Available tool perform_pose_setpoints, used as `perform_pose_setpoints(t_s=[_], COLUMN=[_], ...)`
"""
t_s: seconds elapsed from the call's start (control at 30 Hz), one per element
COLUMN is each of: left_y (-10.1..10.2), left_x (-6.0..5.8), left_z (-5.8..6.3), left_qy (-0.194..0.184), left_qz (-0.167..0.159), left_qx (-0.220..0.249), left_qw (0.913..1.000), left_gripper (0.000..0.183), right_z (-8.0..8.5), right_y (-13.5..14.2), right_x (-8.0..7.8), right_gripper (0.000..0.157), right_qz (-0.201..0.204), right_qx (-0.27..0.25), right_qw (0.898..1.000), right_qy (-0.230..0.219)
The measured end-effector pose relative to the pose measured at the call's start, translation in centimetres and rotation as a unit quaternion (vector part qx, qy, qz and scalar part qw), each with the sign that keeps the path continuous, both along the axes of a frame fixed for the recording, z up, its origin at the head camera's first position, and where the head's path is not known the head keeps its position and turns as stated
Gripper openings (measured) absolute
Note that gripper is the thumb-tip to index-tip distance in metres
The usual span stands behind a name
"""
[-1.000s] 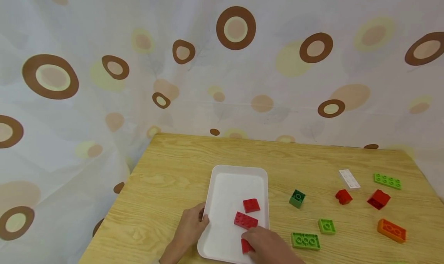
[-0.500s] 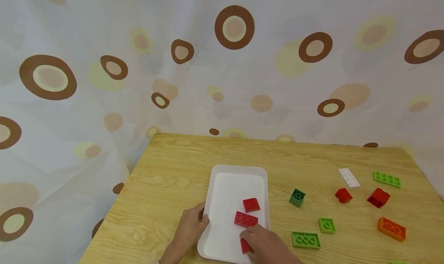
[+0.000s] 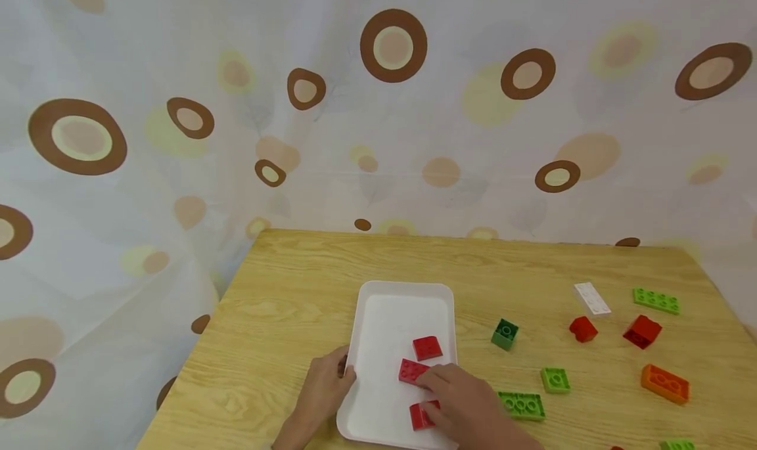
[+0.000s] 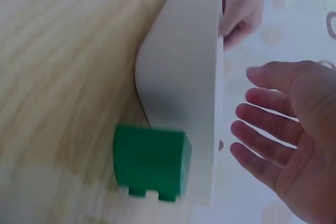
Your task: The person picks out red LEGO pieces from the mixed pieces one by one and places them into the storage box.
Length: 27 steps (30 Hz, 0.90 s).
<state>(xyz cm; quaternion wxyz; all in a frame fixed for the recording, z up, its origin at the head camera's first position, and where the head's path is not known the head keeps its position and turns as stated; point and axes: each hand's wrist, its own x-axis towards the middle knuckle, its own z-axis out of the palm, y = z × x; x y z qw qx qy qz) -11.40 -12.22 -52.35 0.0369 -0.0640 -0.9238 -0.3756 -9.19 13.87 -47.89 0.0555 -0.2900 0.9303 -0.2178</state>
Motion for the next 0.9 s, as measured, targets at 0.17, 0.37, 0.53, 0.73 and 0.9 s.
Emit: perform_pose_setpoints(t_s=[0.17, 0.37, 0.53, 0.73, 0.9], left_y=[0.1, 0.1, 0.1, 0.2, 0.2], left_x=[0.0, 0.2, 0.0, 0.0, 0.0], left_z=[0.0, -0.1, -0.1, -0.1, -0.1], left_qy=[0.001, 0.004, 0.007, 0.008, 0.006], left_qz=[-0.003, 0.002, 0.005, 0.003, 0.003], left_qx=[0.001, 0.006, 0.001, 0.004, 0.003], left_qw=[1.0000, 1.0000, 1.0000, 1.0000, 1.0000], left_gripper=[0.021, 0.021, 0.023, 0.022, 0.023], right_z=[0.6, 0.8, 1.1, 1.5, 1.4], right_y=[1.8, 4.0, 5.6, 7.1, 8.5], right_x=[-0.7, -1.5, -2.0, -1.9, -1.7], right_gripper=[0.031, 0.032, 0.034, 0.033, 0.032], right_qz=[-0.054, -0.090, -0.091, -0.112, -0.132], right_qx=[0.007, -0.014, -0.021, -0.016, 0.002], right_qw=[0.996, 0.990, 0.984, 0.982, 0.984], right_qy=[0.074, 0.103, 0.150, 0.154, 0.117])
